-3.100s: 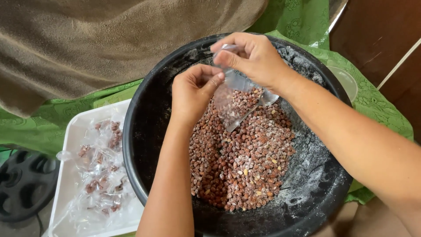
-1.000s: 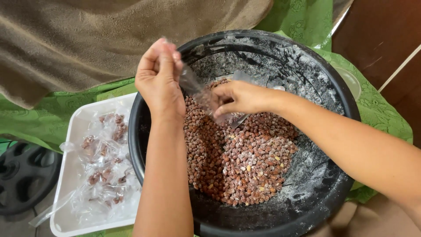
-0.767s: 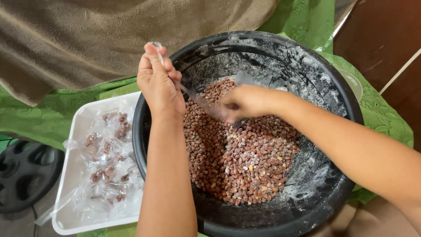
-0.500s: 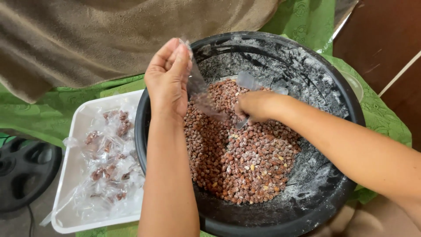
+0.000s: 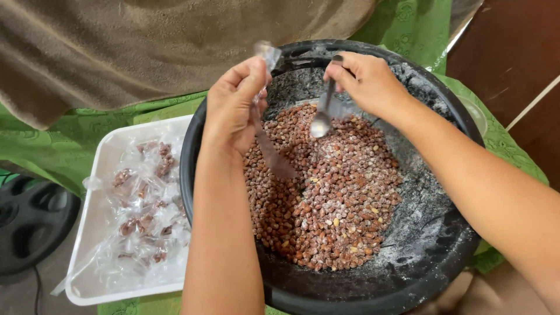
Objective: Packaging peanuts into small plastic bags using a spoon from a large bowl.
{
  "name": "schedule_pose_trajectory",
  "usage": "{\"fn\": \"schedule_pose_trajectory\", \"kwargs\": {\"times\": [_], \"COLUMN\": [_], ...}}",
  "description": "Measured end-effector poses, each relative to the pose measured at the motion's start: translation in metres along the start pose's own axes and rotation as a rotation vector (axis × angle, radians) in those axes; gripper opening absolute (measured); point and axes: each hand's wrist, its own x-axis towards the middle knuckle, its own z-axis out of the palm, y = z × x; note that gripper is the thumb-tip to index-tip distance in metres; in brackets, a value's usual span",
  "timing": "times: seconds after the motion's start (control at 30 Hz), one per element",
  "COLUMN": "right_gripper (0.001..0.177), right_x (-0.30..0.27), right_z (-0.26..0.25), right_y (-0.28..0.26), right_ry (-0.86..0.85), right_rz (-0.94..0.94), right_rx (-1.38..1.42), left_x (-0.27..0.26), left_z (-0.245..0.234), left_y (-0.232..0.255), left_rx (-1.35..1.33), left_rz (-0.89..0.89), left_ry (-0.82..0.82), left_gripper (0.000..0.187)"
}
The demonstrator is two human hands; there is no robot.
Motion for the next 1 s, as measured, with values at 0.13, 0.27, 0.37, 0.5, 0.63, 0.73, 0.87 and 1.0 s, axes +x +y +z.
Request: {"fn": "schedule_pose_trajectory", "kwargs": {"times": [0.13,0.27,0.37,0.5,0.63,0.73,0.87,1.0], "right_gripper": [0.018,0.033,0.034,0.033,0.03,0.02,0.024,0.022], "right_x": [0.007,0.001,0.0,0.003,0.017,0.024,0.021,0.02], "right_z": [0.016,0.032,0.035,0.035,0.021,0.003,-0.016,-0.026], "right_y": [0.012,0.022,0.014,0.012,0.028,0.029,0.03,0.028], "right_ry": [-0.095,-0.161,-0.227,-0.279,-0.247,-0.159,0.052,0.227], "right_rz": [0.108,-0.05,-0.006,0.112,0.086,0.176,0.065,0.029], "right_rx": [-0.041,0.081,0.155,0.301,0.461,0.474,0.667,0.799], "left_x": [0.004,0.021,0.025,0.033,0.028,0.014,0.012,0.011], "left_z": [-0.007,-0.011,-0.011,-0.015,-0.018,-0.012,-0.009,-0.003], "left_y": [-0.009,-0.034,-0.039,-0.048,-0.041,-0.028,-0.029,-0.029], "left_rx": [-0.036,0.005,0.065,0.156,0.275,0.498,0.824,0.991], "left_rz": [0.032,0.183,0.178,0.198,0.195,0.108,0.142,0.161], "left_ry": [-0.06,-0.139,-0.155,-0.137,-0.1,-0.1,-0.043,-0.017], "left_gripper": [0.017,0.025,0.022,0.025,0.023,0.032,0.049,0.037]}}
